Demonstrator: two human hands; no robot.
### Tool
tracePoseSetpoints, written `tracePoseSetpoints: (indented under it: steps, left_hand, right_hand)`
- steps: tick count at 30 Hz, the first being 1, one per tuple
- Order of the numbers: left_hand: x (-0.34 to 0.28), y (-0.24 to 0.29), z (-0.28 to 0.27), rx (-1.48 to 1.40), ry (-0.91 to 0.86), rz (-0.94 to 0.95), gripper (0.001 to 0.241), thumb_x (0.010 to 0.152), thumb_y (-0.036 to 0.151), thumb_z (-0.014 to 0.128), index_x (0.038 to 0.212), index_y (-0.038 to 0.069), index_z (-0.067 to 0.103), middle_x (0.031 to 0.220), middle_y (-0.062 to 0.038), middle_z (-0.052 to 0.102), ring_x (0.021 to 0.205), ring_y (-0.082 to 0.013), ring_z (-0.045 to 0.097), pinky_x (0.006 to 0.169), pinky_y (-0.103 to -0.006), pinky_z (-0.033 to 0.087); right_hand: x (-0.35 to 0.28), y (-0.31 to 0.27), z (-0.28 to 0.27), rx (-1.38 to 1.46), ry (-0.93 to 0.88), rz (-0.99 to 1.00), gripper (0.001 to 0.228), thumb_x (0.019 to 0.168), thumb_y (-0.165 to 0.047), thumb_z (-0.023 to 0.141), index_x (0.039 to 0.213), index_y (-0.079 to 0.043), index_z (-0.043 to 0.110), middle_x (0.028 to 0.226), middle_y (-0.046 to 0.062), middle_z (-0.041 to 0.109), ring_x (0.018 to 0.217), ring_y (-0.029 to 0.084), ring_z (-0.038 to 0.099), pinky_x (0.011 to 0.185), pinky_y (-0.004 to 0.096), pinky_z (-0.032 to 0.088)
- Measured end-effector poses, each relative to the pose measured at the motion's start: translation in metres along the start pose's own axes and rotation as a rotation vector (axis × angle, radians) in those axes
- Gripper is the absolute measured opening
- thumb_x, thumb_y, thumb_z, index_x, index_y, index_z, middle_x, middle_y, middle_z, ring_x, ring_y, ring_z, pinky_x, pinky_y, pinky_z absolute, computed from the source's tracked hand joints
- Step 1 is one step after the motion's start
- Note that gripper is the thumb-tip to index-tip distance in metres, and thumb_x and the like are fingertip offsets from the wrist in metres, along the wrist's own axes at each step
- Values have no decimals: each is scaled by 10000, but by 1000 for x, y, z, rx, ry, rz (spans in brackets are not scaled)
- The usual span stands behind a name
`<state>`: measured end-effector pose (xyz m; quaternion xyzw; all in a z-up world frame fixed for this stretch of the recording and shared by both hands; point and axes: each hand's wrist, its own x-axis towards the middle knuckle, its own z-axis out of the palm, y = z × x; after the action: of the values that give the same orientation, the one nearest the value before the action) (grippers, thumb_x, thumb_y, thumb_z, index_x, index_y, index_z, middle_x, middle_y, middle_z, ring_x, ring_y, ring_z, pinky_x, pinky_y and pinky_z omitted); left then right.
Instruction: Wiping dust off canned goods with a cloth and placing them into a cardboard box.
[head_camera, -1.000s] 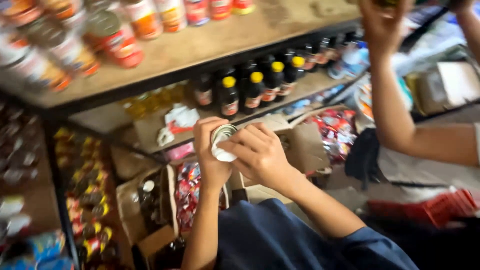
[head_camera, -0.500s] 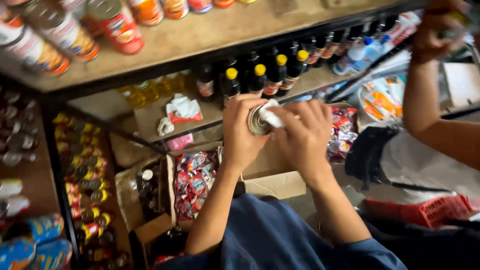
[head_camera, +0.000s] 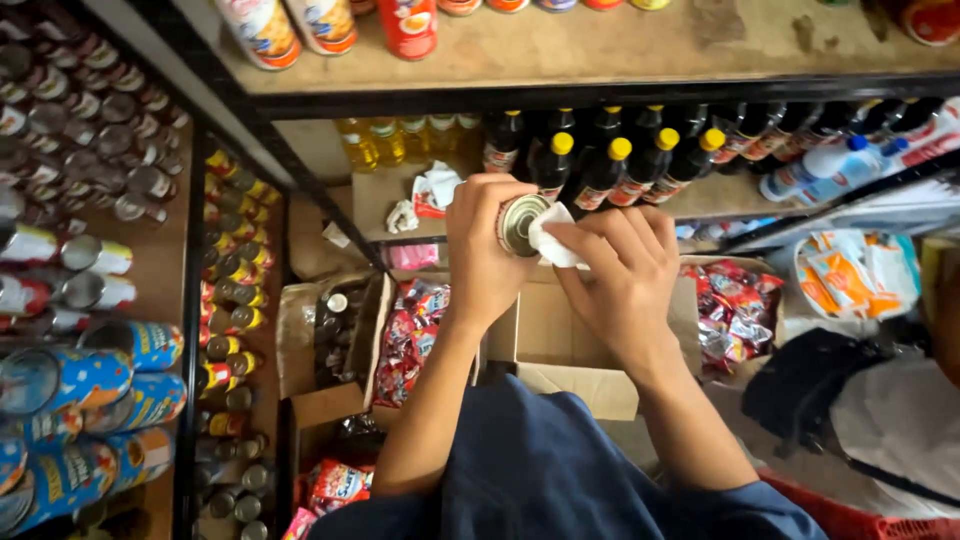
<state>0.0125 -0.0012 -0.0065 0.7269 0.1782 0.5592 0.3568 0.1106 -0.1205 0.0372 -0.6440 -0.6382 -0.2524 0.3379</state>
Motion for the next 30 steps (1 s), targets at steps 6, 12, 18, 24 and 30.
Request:
tracePoseSetpoints:
  steps: [6, 12, 18, 24, 30]
  left_hand:
    - [1, 0, -9, 9, 17, 46, 564, 573, -64, 833, 1057, 174, 668, 1060, -23, 639, 1001, -313, 621, 899, -435, 481]
    - [3, -3, -10, -33, 9, 43, 528, 615, -34, 840, 1066, 187, 678, 1067, 1, 639, 1018, -267, 625, 914, -378, 474]
    - [-12, -12, 2, -298, -64, -185, 574, 656, -63, 818, 1169, 124, 640, 1144, -75, 669, 1160, -275, 652, 1042, -408, 481]
    - [-25, -31, 30, -1640, 494, -1234, 501, 906, 375, 783, 1193, 29, 562, 1169, -143, 711, 1114, -329, 698, 981, -598, 559]
    - [-22, -20, 39, -1656, 610, -1301, 805, 809, 535, 845, 1284, -1, 478, 1236, -122, 639, 1140, -316, 680, 1035, -573, 535]
  right_hand:
    - [8, -11, 7, 27, -25, -55, 107, 867, -114, 805, 969, -128, 772, 859, 22, 638, 737, 248, 624, 875, 408, 478]
    - [9, -10, 4, 150, -25, -28, 181, 848, -43, 778, 1024, -85, 778, 889, 82, 646, 801, 313, 651, 860, 462, 498]
    - [10, 2, -20, 305, 34, 133, 158, 909, 35, 735, 1037, -47, 777, 980, 135, 662, 946, 382, 663, 895, 481, 502]
    - [-22, -2, 14, 259, 173, 183, 168, 896, 14, 778, 1049, -54, 785, 1042, 133, 709, 929, 338, 687, 852, 464, 548]
    - [-31, -20, 26, 306, 83, 106, 319, 849, 40, 718, 1154, -35, 772, 1173, 171, 719, 1045, 394, 700, 902, 518, 558]
